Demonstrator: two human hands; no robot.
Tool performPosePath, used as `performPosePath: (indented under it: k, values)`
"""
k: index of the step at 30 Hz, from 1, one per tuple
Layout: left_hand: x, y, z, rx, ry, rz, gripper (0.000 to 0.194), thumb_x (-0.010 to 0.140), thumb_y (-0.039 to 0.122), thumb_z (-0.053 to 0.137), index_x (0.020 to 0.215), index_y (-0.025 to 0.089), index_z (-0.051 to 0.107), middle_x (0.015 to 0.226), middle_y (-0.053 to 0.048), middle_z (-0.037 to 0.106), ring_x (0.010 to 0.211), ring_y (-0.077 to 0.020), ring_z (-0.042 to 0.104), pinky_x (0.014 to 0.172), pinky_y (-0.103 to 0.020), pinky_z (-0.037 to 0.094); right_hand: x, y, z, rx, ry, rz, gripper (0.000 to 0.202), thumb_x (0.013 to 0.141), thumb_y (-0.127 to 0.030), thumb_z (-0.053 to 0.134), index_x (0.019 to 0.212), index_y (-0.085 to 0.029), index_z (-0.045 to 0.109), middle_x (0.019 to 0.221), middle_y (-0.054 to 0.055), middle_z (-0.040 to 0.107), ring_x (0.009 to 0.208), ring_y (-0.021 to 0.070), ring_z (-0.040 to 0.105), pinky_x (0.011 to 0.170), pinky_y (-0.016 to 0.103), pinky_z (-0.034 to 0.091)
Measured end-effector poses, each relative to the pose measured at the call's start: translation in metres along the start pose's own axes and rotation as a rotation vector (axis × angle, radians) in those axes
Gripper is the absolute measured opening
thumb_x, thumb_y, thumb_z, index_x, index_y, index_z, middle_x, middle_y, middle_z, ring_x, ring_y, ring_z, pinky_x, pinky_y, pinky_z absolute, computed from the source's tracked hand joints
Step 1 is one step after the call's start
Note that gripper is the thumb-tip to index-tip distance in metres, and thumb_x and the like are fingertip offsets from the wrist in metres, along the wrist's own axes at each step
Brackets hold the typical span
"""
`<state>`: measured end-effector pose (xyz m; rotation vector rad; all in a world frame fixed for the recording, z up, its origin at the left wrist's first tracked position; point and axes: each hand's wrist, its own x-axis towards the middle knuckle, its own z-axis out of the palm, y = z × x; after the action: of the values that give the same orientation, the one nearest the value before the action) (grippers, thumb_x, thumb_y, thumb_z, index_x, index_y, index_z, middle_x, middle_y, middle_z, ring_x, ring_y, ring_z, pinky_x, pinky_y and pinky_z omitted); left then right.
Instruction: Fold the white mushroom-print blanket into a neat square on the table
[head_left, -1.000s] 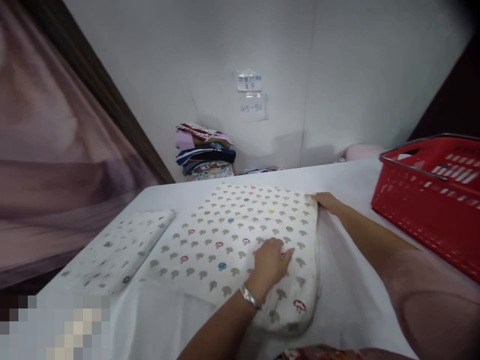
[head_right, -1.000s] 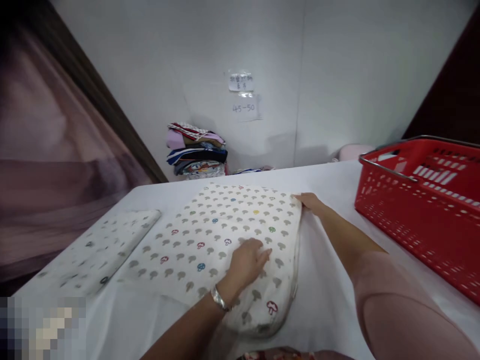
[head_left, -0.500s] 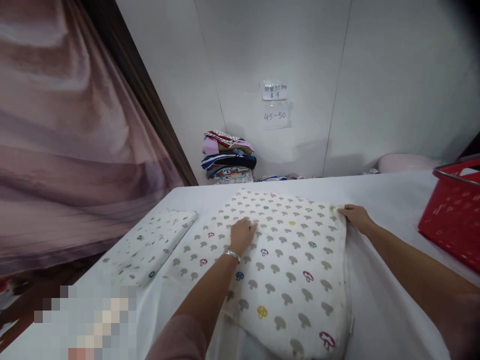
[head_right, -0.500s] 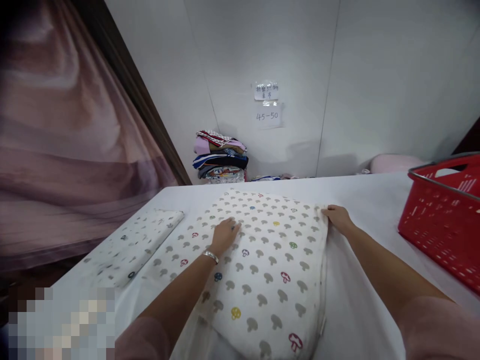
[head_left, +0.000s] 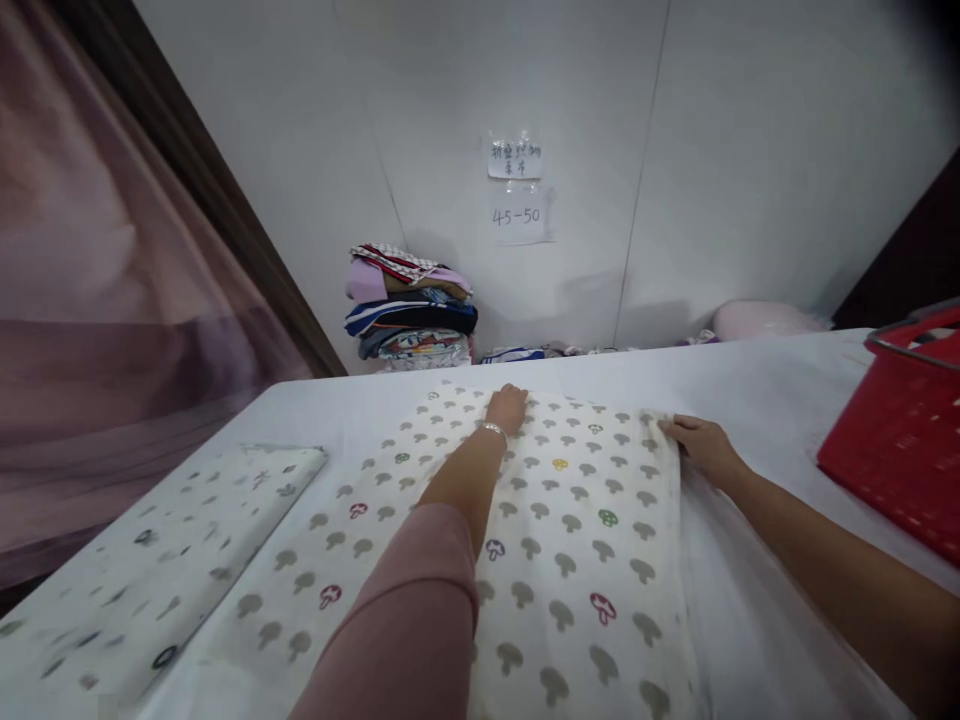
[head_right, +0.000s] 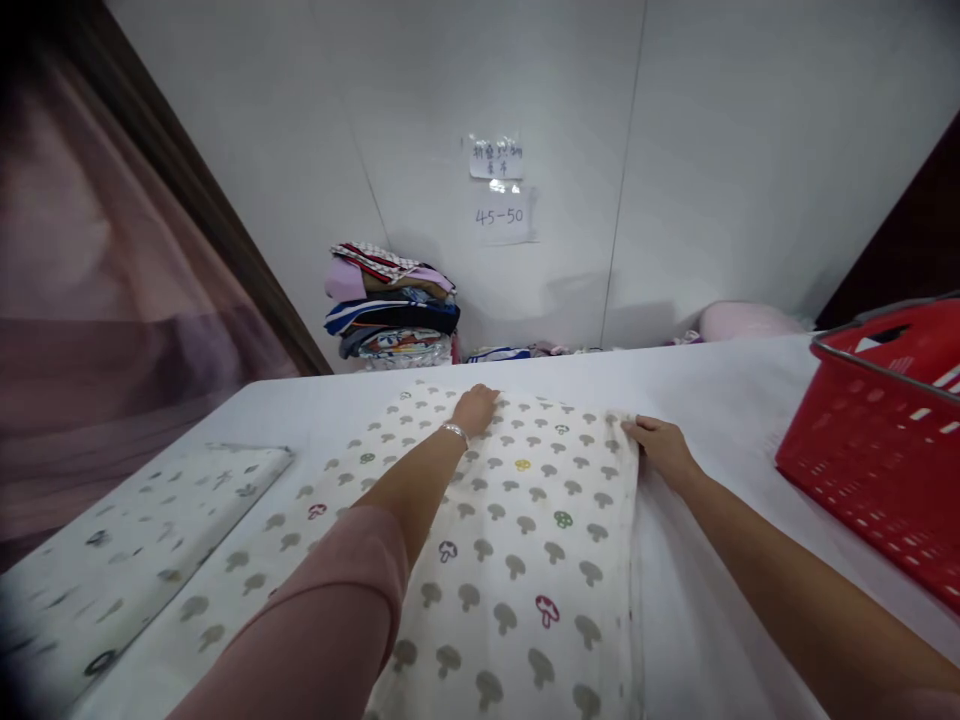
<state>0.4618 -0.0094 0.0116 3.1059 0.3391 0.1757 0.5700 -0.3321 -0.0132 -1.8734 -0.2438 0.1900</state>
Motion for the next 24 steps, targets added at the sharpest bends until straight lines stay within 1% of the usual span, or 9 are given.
performPosePath:
  k: [4,8,10,12,14,16,19,21,24]
  values:
    - [0.008,-0.005,0.002,0.021,0.027,0.000,0.025,0.088,0.016,0.038,0.095,0.017,0.063,0.105,-0.010,0.057,0.109,-0.0217,0.043,0.091,-0.034,0.035,-0.008,-0.013,0.004,0.044,-0.028,0.017,0.035,0.062,-0.047,0.067,0.077,-0.015,0.067,0.060,-0.001,0.057,0.053,0.0116,0.049,0.046,0.022,0.040]
    - [0.020,-0.015,-0.009,0.035,0.106,-0.077,0.029,0.091,0.018,0.033,0.096,0.016,0.062,0.105,-0.012,0.055,0.109,-0.0239,0.042,0.088,-0.036,0.036,-0.008,-0.014,0.012,0.065,-0.015,0.014,0.037,0.064,-0.048,0.065,0.083,-0.016,0.067,0.069,0.001,0.062,0.060,0.0141,0.053,0.051,0.023,0.042]
    - [0.029,-0.017,-0.011,0.040,0.129,-0.117,0.030,0.090,0.017,0.033,0.096,0.016,0.062,0.105,-0.012,0.055,0.109,-0.0247,0.042,0.088,-0.037,0.036,-0.005,-0.009,0.016,0.014,0.002,-0.017,0.036,0.065,-0.046,0.064,0.084,-0.016,0.068,0.074,0.003,0.064,0.066,0.0165,0.056,0.054,0.024,0.043]
    - [0.036,-0.015,-0.007,0.037,0.118,-0.144,0.028,0.088,0.014,0.036,0.095,0.015,0.063,0.103,-0.012,0.056,0.108,-0.0248,0.044,0.087,-0.037,0.037,-0.001,-0.004,0.019,-0.063,0.032,-0.055,0.034,0.066,-0.044,0.063,0.084,-0.016,0.068,0.078,0.003,0.065,0.073,0.0185,0.057,0.058,0.025,0.043]
    - [0.038,-0.012,0.001,0.023,0.086,-0.158,0.025,0.086,0.014,0.040,0.093,0.014,0.064,0.099,-0.012,0.059,0.104,-0.0241,0.048,0.085,-0.035,0.039,0.001,-0.001,0.021,-0.144,0.054,-0.070,0.031,0.067,-0.042,0.062,0.081,-0.016,0.068,0.076,0.003,0.065,0.073,0.0189,0.058,0.059,0.025,0.043]
    - [0.034,-0.009,0.009,0.003,0.070,-0.160,0.024,0.086,0.015,0.042,0.093,0.015,0.065,0.099,-0.011,0.061,0.101,-0.0224,0.051,0.086,-0.034,0.040,0.002,-0.001,0.020,-0.203,0.053,-0.071,0.028,0.068,-0.042,0.061,0.073,-0.016,0.066,0.066,0.001,0.061,0.066,0.0169,0.055,0.055,0.024,0.041]
    - [0.020,-0.007,0.012,-0.026,0.116,-0.139,0.029,0.088,0.018,0.039,0.109,0.018,0.060,0.118,-0.009,0.057,0.112,-0.0205,0.047,0.094,-0.034,0.037,0.001,-0.007,0.018,-0.190,-0.016,-0.042,0.028,0.068,-0.044,0.062,0.065,-0.016,0.061,0.055,-0.002,0.053,0.055,0.0128,0.049,0.047,0.022,0.037]
    - [0.005,-0.006,0.008,-0.071,0.157,-0.084,0.033,0.088,0.020,0.040,0.118,0.018,0.055,0.128,-0.008,0.051,0.119,-0.0198,0.043,0.100,-0.034,0.034,0.001,-0.014,0.015,-0.105,-0.099,0.066,0.026,0.068,-0.041,0.064,0.068,-0.015,0.061,0.053,-0.003,0.051,0.050,0.0112,0.047,0.045,0.021,0.037]
    - [-0.027,0.006,-0.001,-0.195,0.176,0.052,0.033,0.086,0.021,0.044,0.117,0.016,0.056,0.129,-0.009,0.052,0.120,-0.0201,0.044,0.104,-0.034,0.032,0.001,-0.024,0.007,0.058,-0.224,0.270,0.019,0.069,-0.031,0.065,0.077,-0.015,0.061,0.055,-0.001,0.054,0.050,0.0111,0.050,0.047,0.022,0.044]
